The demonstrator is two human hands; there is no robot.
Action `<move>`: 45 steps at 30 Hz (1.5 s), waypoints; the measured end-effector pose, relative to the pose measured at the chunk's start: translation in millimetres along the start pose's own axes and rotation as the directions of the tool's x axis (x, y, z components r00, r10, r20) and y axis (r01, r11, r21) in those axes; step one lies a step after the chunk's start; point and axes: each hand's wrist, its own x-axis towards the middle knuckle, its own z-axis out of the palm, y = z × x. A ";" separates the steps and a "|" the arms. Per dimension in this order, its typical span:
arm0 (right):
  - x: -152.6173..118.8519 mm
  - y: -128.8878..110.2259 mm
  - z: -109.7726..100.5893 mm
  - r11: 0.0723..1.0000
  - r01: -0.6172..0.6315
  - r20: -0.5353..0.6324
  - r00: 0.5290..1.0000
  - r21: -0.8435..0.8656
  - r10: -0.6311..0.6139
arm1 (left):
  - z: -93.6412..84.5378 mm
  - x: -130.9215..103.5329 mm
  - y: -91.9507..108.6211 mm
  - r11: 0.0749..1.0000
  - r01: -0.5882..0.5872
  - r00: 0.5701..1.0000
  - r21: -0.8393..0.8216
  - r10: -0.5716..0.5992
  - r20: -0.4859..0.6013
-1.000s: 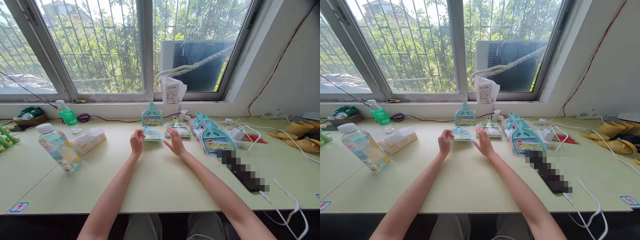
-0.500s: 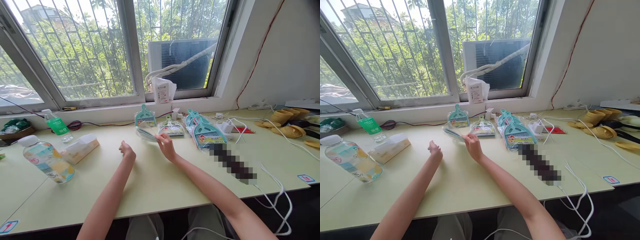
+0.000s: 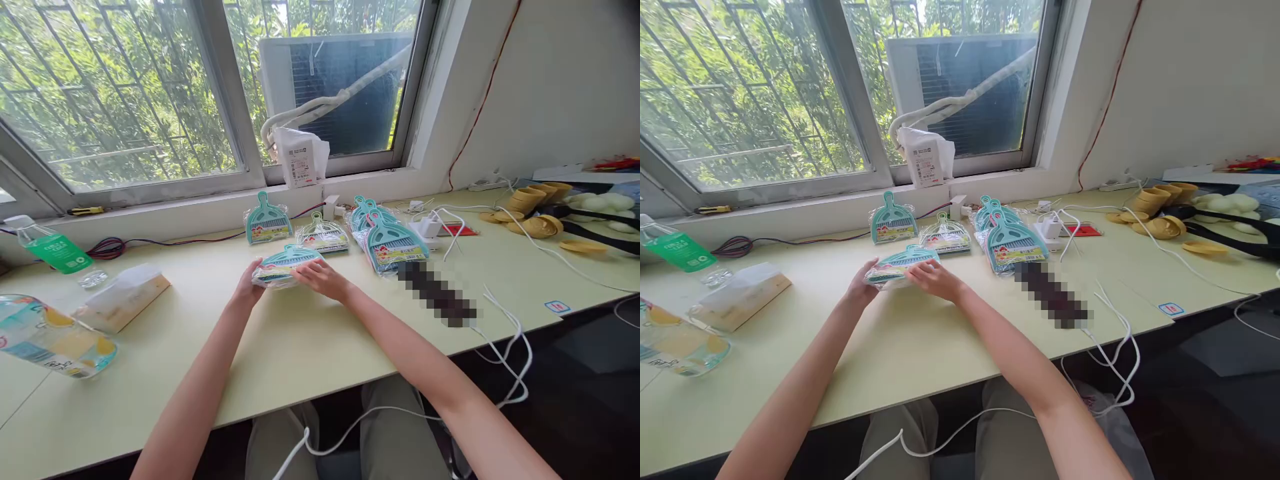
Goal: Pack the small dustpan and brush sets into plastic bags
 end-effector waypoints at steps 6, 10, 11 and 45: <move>2.6 -9.6 3.7 0.991 0.103 0.032 0.994 -0.090 -0.100 | -6.3 2.9 2.3 0.997 0.060 0.982 -0.058 -0.069 -0.177; 5.4 -13.1 7.8 0.989 0.074 0.014 0.997 -0.130 -0.073 | -7.2 1.7 6.9 0.991 -0.035 0.976 -0.128 0.006 -0.220; 6.1 -13.1 8.4 0.992 0.036 -0.008 0.999 -0.123 -0.038 | -7.2 1.3 7.2 0.988 -0.063 0.976 -0.141 0.032 -0.217; 11.1 5.4 25.2 -0.266 -0.114 0.289 0.402 0.957 0.869 | -0.2 1.6 -10.9 0.988 -0.152 0.985 0.000 0.151 0.081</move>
